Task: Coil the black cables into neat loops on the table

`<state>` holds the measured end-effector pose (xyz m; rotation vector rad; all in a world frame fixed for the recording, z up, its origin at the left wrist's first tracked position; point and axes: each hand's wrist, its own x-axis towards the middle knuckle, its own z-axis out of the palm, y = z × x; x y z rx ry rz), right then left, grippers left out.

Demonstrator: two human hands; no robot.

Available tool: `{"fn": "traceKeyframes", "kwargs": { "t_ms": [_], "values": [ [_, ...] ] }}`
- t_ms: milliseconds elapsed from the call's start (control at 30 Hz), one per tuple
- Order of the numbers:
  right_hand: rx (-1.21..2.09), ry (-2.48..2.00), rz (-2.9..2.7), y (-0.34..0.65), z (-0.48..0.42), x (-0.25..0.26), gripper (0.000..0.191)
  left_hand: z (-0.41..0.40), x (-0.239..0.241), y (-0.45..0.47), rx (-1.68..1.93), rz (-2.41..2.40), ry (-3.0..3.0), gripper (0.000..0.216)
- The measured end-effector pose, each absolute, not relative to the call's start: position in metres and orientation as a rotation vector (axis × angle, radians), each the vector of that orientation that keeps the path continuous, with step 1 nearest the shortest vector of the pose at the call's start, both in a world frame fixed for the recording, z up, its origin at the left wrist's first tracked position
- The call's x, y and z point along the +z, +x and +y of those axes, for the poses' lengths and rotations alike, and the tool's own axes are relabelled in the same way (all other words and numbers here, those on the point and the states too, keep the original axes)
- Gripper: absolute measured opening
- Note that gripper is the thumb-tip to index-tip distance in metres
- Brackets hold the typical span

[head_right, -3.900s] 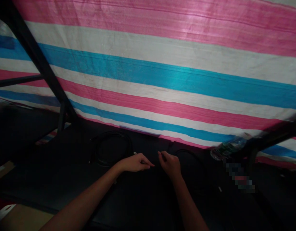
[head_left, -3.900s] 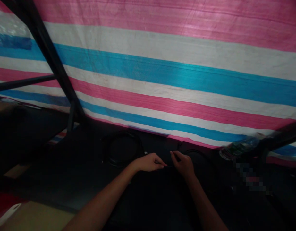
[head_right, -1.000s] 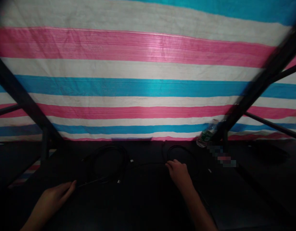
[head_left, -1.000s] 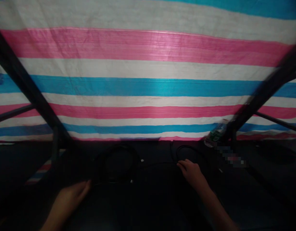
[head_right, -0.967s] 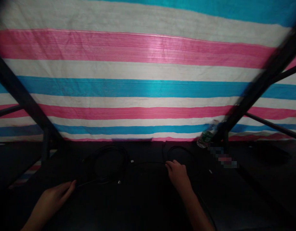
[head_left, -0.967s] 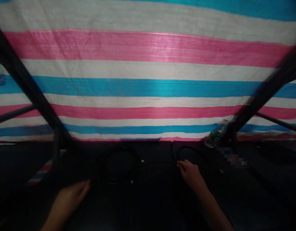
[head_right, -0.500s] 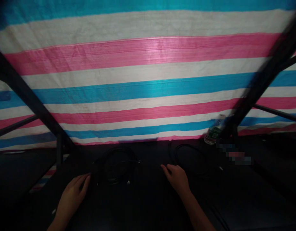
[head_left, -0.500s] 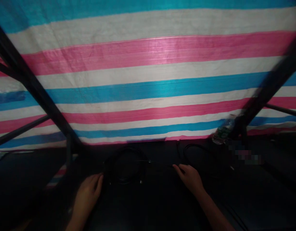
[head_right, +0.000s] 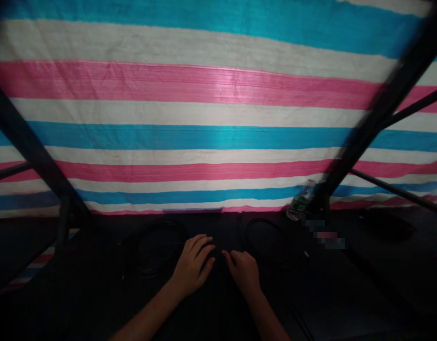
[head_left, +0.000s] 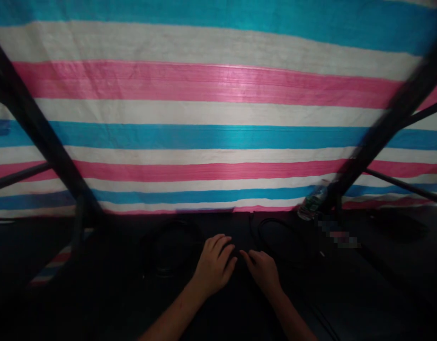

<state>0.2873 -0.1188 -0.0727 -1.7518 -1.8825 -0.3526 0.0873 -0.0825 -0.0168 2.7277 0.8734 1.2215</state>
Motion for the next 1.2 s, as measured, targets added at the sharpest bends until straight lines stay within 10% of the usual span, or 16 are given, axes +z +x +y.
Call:
{"fn": "traceKeyframes", "kwargs": {
  "t_ms": [1200],
  "values": [
    [-0.075,-1.353,-1.825,0.298,-0.124,-0.066,0.021,-0.033,-0.025,0.063,1.302,1.377,2.549,0.041]
  ]
}}
